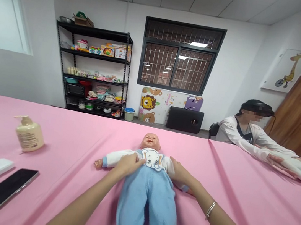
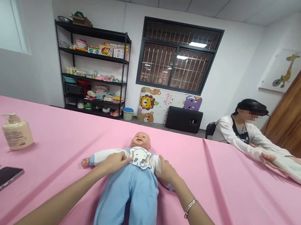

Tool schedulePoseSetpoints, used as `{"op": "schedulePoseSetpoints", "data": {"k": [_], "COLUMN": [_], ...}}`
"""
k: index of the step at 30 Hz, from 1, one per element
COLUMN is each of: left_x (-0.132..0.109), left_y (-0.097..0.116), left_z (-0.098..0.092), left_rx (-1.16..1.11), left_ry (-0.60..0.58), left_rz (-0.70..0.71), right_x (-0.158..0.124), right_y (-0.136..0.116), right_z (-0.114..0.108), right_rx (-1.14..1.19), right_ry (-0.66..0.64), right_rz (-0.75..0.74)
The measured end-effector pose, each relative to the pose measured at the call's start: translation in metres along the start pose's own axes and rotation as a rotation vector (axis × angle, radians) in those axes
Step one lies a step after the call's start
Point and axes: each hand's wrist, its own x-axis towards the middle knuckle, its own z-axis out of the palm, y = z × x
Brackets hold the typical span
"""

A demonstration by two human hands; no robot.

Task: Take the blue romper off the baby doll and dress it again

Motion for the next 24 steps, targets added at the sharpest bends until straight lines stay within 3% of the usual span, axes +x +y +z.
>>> {"op": "schedulePoseSetpoints", "data": {"k": [2, 4, 6, 8, 11, 13, 17, 21, 24], "left_x": [-0.001, -0.001, -0.002, -0.005, -0.013, -0.019, -0.026, -0.027, -0.027], "left_y": [-0.008, -0.010, -0.011, -0.014, -0.029, -0.042, -0.062, -0.069, -0.073], "left_z": [0.003, 0.005, 0.007, 0.009, 0.013, 0.014, 0.010, 0.007, 0.007], "left_rx": [-0.241, -0.410, -0.475, -0.497, -0.421, -0.379, -0.408, -0.484, -0.495], "left_ry": [0.014, 0.103, 0.158, 0.136, 0.046, 0.007, -0.063, -0.086, -0.116], "left_rz": [0.040, 0.048, 0.041, 0.052, 0.074, 0.048, -0.015, -0.013, 0.007], "right_x": [-0.005, -0.007, -0.006, -0.003, -0.007, -0.016, -0.041, -0.052, -0.043], "right_y": [0.004, 0.008, 0.010, 0.008, -0.005, -0.015, -0.019, 0.003, 0.015], "right_z": [0.008, 0.012, 0.012, 0.012, 0.014, 0.016, 0.017, 0.013, 0.022], "right_rx": [-0.153, -0.256, -0.308, -0.326, -0.215, 0.018, 0.566, 0.831, 0.940], "right_ry": [0.053, 0.100, 0.129, 0.171, 0.354, 0.411, 0.135, -0.144, -0.035], "right_rz": [0.019, 0.025, 0.034, 0.019, -0.079, -0.139, -0.195, -0.147, -0.083]}}
